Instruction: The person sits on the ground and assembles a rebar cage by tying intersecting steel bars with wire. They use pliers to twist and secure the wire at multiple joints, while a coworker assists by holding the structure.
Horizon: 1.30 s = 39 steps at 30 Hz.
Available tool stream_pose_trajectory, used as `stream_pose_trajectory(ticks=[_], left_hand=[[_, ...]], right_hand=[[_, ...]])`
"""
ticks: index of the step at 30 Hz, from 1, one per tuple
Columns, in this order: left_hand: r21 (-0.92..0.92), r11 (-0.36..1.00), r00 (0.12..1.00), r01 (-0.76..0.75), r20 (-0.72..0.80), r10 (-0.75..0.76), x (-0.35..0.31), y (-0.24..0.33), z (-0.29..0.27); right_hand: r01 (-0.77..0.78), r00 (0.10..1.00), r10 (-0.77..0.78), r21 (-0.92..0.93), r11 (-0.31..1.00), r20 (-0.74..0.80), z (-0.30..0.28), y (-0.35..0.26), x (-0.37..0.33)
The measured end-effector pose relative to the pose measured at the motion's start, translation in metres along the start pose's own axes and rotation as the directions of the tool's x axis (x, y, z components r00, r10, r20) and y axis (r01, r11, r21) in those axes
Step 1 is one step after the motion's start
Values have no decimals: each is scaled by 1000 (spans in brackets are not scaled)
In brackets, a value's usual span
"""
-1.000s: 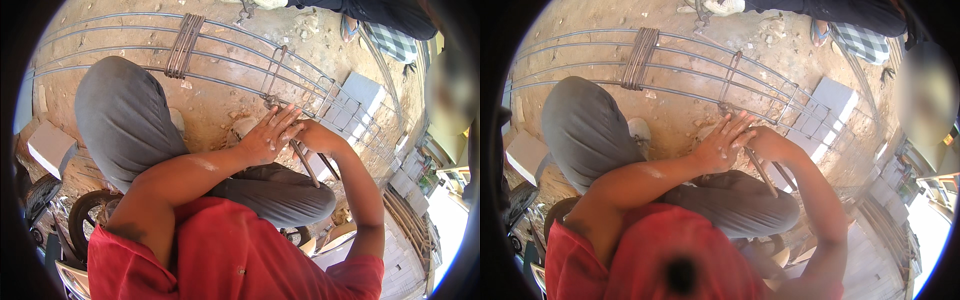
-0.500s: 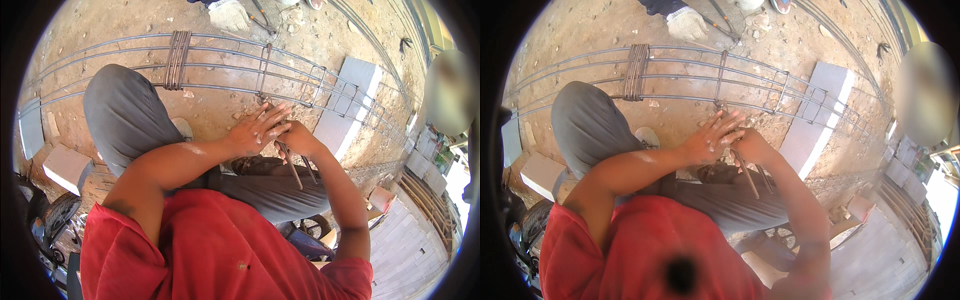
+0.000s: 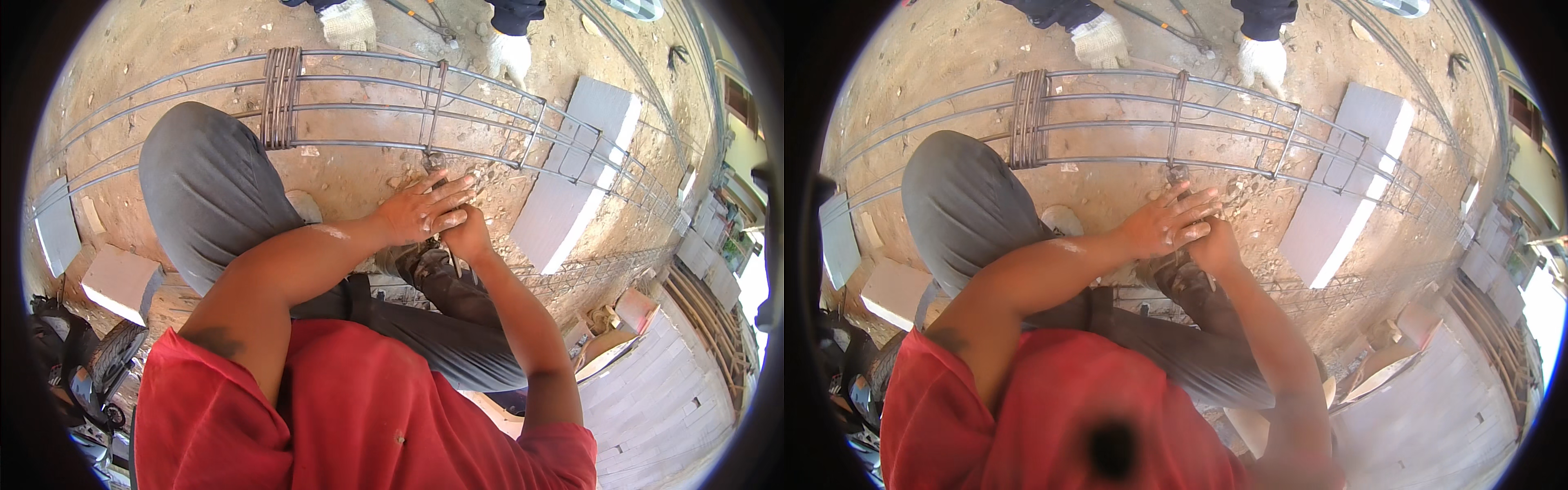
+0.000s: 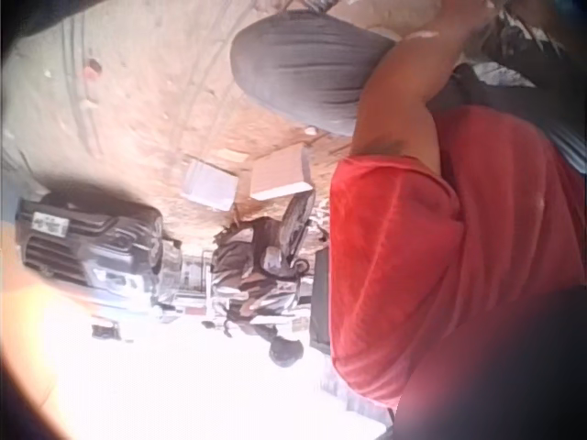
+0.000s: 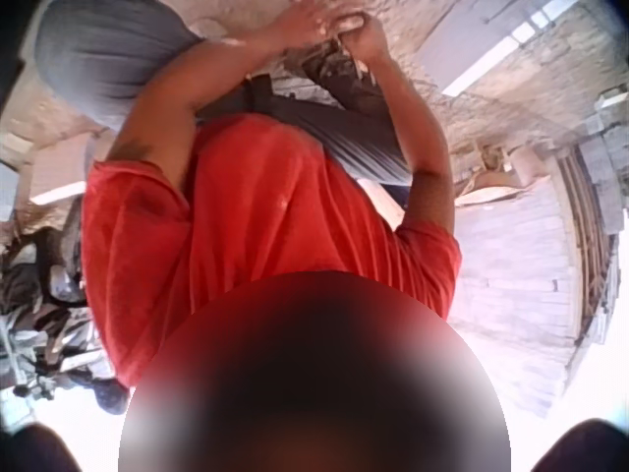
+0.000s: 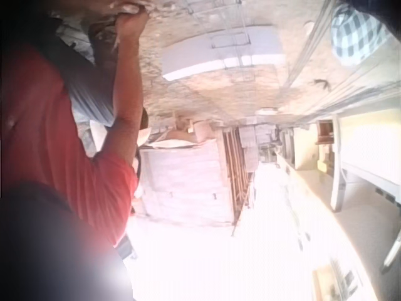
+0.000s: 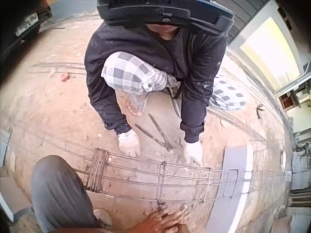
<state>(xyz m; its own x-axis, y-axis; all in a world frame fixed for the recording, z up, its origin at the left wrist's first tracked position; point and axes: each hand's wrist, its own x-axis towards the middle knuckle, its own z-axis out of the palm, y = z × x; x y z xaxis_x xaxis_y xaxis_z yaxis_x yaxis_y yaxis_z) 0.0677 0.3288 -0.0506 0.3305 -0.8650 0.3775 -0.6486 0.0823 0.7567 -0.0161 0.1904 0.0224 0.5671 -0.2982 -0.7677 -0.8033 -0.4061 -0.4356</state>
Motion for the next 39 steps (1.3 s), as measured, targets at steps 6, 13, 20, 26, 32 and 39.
stream_pose_trajectory(ticks=[6, 13, 20, 26, 32, 39], left_hand=[[-10, 992, 992, -124, -38, 123, 4, -14, -4], [158, 962, 974, -221, -19, 227, 28, -13, -20], [192, 981, 985, -39, 175, 4, 51, 2, -13], [273, 961, 964, 35, 245, -105, 60, 4, -5], [318, 947, 948, 37, 289, -134, 64, 6, -9], [374, 927, 988, -3, 142, -54, 49, 16, -5]], right_hand=[[-154, 947, 3, 443, 883, 323, -13, -11, 2], [-420, 862, 182, 465, 779, 473, -27, -42, -19], [-163, 950, 28, -414, 895, -312, -25, -38, -97], [-206, 795, -253, -639, 741, -551, -17, 6, -83], [-123, 772, -320, -623, 773, -549, -29, 27, -41], [23, 791, -411, -650, 759, -453, -53, 61, -2]])
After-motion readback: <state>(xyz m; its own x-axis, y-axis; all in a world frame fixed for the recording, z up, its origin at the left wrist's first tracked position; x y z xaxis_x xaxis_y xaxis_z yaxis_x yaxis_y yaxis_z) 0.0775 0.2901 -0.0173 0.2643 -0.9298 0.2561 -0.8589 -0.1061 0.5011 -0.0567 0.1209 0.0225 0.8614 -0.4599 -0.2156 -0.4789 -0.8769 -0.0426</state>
